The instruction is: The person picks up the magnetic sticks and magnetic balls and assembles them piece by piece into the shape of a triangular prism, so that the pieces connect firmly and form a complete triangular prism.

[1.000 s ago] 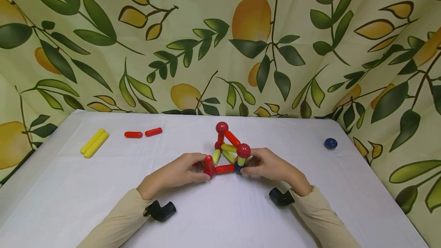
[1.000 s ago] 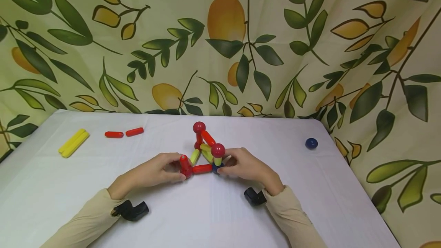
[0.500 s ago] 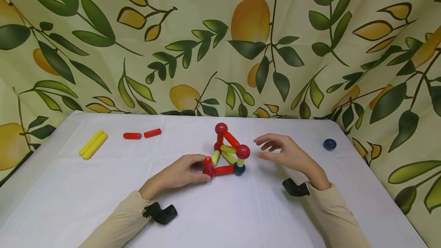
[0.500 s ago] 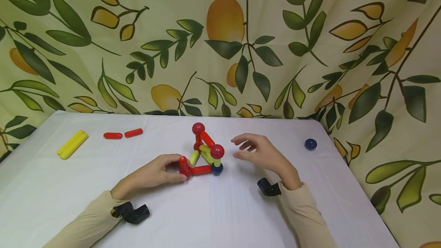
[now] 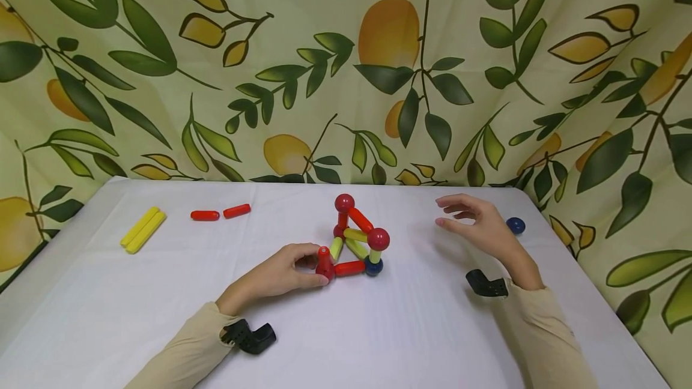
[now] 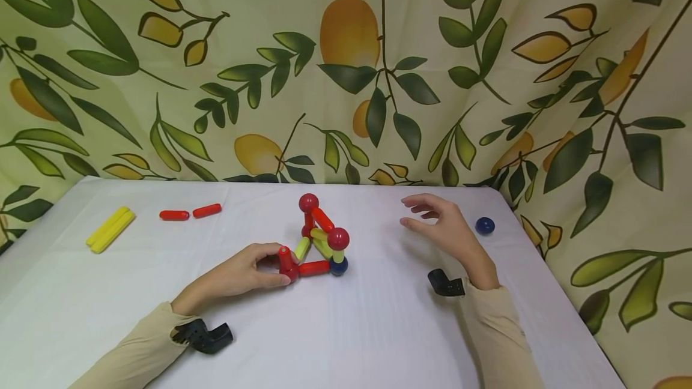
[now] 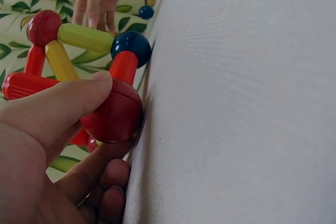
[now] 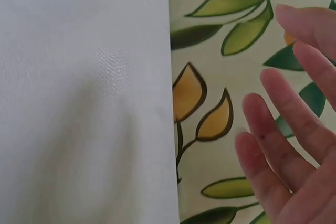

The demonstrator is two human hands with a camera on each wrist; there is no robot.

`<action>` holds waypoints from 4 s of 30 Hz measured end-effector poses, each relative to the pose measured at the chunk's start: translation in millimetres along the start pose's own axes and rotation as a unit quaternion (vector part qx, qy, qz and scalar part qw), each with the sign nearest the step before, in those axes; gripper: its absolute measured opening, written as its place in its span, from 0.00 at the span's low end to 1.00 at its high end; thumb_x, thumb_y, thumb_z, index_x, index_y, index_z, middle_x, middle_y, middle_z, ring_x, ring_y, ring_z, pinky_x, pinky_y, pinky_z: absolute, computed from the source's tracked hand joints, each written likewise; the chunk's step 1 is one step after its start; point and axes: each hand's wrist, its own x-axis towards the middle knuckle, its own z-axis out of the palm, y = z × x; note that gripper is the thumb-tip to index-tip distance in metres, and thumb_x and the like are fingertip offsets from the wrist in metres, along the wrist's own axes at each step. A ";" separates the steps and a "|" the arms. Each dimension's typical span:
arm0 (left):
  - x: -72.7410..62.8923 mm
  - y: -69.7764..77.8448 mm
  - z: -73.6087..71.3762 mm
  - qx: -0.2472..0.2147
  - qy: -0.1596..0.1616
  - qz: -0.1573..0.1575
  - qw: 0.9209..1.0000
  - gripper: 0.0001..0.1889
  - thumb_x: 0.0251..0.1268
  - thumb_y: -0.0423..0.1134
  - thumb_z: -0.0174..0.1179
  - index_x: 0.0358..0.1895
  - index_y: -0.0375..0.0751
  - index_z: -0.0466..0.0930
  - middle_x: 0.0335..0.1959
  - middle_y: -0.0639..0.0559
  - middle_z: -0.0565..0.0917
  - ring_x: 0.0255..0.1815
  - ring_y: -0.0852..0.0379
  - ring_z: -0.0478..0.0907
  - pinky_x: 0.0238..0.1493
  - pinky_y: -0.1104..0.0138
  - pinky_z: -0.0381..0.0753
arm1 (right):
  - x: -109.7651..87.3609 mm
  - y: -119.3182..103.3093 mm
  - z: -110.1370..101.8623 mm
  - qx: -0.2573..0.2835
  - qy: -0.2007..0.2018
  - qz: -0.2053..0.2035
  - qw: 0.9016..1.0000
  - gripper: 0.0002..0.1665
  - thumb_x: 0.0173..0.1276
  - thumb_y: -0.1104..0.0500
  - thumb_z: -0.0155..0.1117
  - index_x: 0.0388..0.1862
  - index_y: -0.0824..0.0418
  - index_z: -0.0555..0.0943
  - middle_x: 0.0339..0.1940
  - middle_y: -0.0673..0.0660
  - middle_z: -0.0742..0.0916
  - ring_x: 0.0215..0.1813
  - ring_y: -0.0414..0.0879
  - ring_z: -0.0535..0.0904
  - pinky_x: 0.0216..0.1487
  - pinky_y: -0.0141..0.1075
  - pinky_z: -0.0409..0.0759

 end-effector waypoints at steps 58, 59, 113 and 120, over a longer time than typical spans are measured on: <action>-0.9 0.5 -0.6 -0.001 0.007 0.010 1.000 0.10 0.65 0.46 0.65 0.49 0.56 0.83 0.39 0.60 0.82 0.45 0.57 0.76 0.48 0.68 0.76 | -30.3 78.5 -44.2 -0.123 0.014 0.144 0.982 0.26 0.65 0.63 0.66 0.60 0.72 0.74 0.57 0.82 0.77 0.54 0.74 0.77 0.46 0.50 0.84; -0.9 1.0 -0.6 -0.001 0.008 0.010 1.000 0.10 0.66 0.47 0.65 0.49 0.56 0.83 0.39 0.60 0.82 0.45 0.57 0.76 0.48 0.68 0.76 | -29.1 75.8 -42.7 -0.121 0.021 0.136 0.983 0.26 0.64 0.63 0.67 0.60 0.71 0.75 0.57 0.81 0.78 0.53 0.73 0.78 0.44 0.43 0.84; -0.5 4.0 1.7 0.000 0.012 0.000 1.000 0.08 0.66 0.47 0.65 0.45 0.53 0.85 0.35 0.58 0.82 0.41 0.58 0.76 0.44 0.69 0.75 | -9.2 -83.9 17.3 0.016 0.035 -0.082 0.996 0.26 0.57 0.65 0.76 0.55 0.61 0.80 0.47 0.56 0.87 0.41 0.35 0.82 0.45 0.19 0.79; -1.9 4.4 1.8 -0.003 0.012 0.001 1.000 0.08 0.66 0.47 0.65 0.45 0.52 0.85 0.35 0.57 0.82 0.41 0.56 0.75 0.43 0.69 0.74 | -13.0 -99.9 23.3 0.012 0.043 -0.129 0.991 0.26 0.53 0.66 0.78 0.52 0.60 0.82 0.47 0.53 0.87 0.42 0.37 0.79 0.42 0.22 0.80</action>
